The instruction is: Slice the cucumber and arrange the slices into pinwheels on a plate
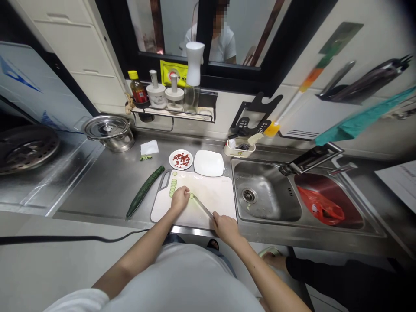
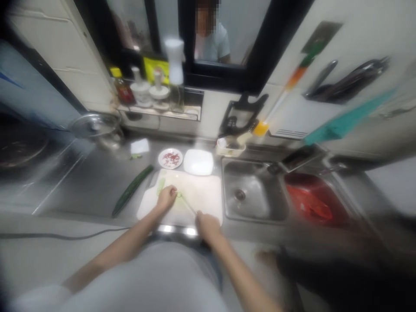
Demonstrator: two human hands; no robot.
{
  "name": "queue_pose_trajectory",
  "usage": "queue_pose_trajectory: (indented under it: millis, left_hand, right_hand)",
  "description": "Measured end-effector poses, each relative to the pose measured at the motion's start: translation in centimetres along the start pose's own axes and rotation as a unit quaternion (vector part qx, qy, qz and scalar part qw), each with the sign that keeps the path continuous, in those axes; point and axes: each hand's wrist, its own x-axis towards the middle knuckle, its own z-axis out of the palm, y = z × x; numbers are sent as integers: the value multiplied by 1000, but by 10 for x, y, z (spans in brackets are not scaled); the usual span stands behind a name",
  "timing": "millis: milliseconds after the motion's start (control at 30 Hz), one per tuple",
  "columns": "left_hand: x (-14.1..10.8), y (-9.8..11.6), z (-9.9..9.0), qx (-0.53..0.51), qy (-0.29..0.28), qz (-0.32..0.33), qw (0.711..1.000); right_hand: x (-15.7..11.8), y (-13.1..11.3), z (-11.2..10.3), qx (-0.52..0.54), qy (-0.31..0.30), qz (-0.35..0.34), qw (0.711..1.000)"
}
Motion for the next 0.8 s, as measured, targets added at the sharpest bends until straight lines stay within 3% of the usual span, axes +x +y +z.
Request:
queue_pose_trajectory:
  millis: [800]
  left_hand:
    - [1,4,-4,8,-4,-11,1000]
  right_hand:
    - [16,13,-9,-27,0,-38,999]
